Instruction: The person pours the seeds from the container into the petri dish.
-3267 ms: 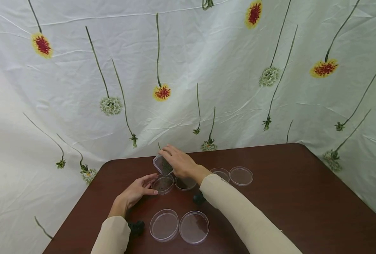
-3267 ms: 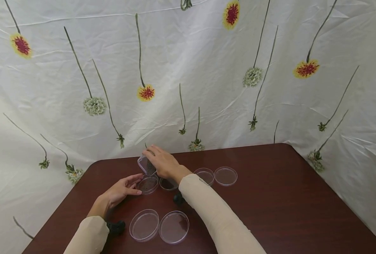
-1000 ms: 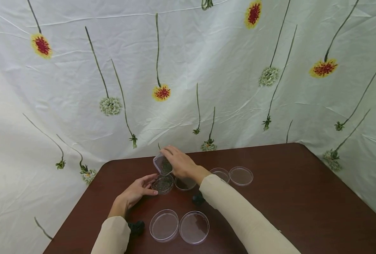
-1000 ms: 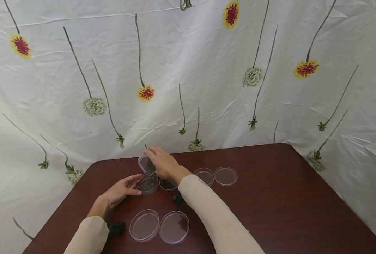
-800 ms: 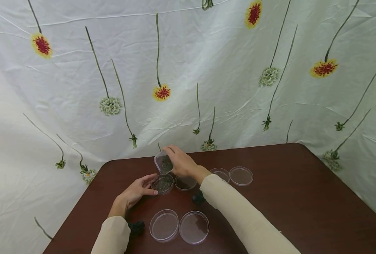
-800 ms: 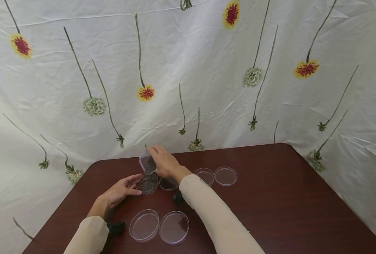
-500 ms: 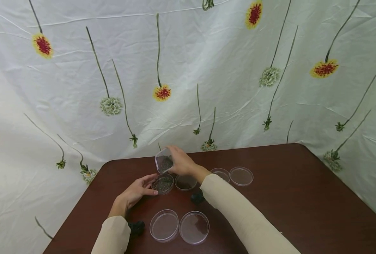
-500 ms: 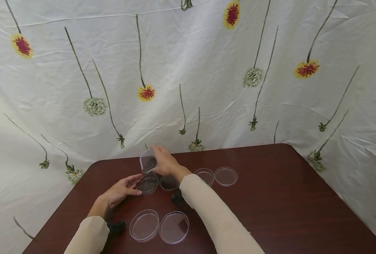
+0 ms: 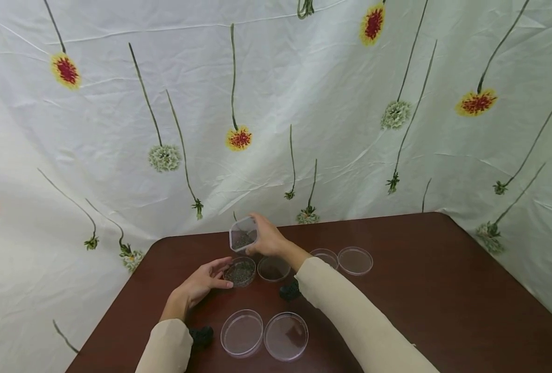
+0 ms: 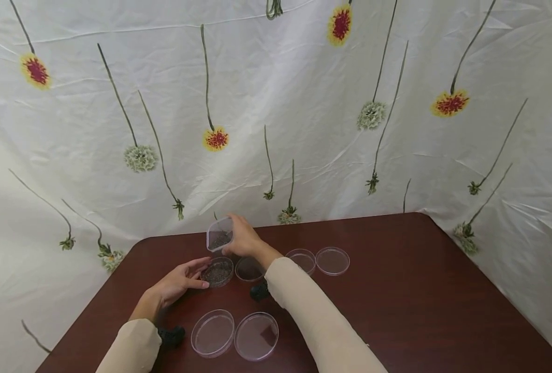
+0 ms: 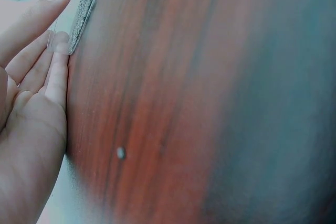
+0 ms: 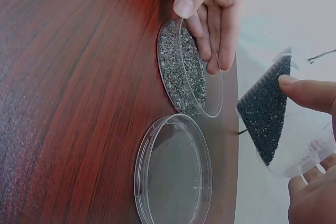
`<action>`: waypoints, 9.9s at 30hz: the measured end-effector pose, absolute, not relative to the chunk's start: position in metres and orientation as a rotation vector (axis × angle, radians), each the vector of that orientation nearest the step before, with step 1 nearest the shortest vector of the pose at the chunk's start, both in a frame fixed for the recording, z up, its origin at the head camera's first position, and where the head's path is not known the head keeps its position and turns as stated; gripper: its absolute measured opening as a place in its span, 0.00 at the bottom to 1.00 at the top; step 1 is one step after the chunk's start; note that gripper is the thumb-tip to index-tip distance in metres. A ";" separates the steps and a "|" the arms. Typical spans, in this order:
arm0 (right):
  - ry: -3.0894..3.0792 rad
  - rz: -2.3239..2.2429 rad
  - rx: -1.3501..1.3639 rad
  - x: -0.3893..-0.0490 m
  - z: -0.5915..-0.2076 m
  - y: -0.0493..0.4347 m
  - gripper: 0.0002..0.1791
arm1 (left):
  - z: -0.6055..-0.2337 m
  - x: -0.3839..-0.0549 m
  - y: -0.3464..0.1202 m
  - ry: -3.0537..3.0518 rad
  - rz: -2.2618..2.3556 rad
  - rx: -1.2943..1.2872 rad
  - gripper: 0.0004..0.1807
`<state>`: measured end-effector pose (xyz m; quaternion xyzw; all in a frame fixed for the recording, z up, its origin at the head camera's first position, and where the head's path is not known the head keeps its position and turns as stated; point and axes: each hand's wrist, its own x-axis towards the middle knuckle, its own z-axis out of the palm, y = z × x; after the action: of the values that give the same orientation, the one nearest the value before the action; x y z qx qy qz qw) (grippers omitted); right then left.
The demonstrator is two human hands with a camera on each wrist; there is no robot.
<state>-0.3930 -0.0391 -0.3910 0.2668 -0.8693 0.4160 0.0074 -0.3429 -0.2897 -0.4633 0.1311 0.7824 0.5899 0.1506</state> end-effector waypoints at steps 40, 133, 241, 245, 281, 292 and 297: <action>-2.462 2.347 0.477 -0.397 -0.385 -0.026 0.53 | -0.460 -0.340 -0.289 2.235 1.717 0.383 0.46; -2.436 2.239 0.497 -0.403 -0.374 0.126 0.53 | -0.463 -0.342 -0.290 2.250 1.708 0.379 0.47; -2.585 2.022 0.597 -0.342 -0.416 0.371 0.49 | -0.467 -0.338 -0.288 2.252 1.738 0.352 0.47; -2.590 2.042 0.592 -0.339 -0.422 0.378 0.46 | -0.466 -0.337 -0.288 2.253 1.742 0.337 0.47; -2.707 2.107 0.493 -0.328 -0.436 0.403 0.60 | -0.467 -0.348 -0.292 2.204 1.746 0.375 0.47; -2.706 1.998 0.460 -0.333 -0.420 0.405 0.52 | -0.466 -0.348 -0.292 2.205 1.752 0.364 0.47; -2.699 1.990 0.424 -0.336 -0.406 0.401 0.52 | -0.467 -0.348 -0.292 2.206 1.756 0.367 0.47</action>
<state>-0.3360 0.4008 -0.4059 0.1245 -0.7928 0.5847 -0.1187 -0.3480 -0.2921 -0.4666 0.1276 0.7673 0.6107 0.1486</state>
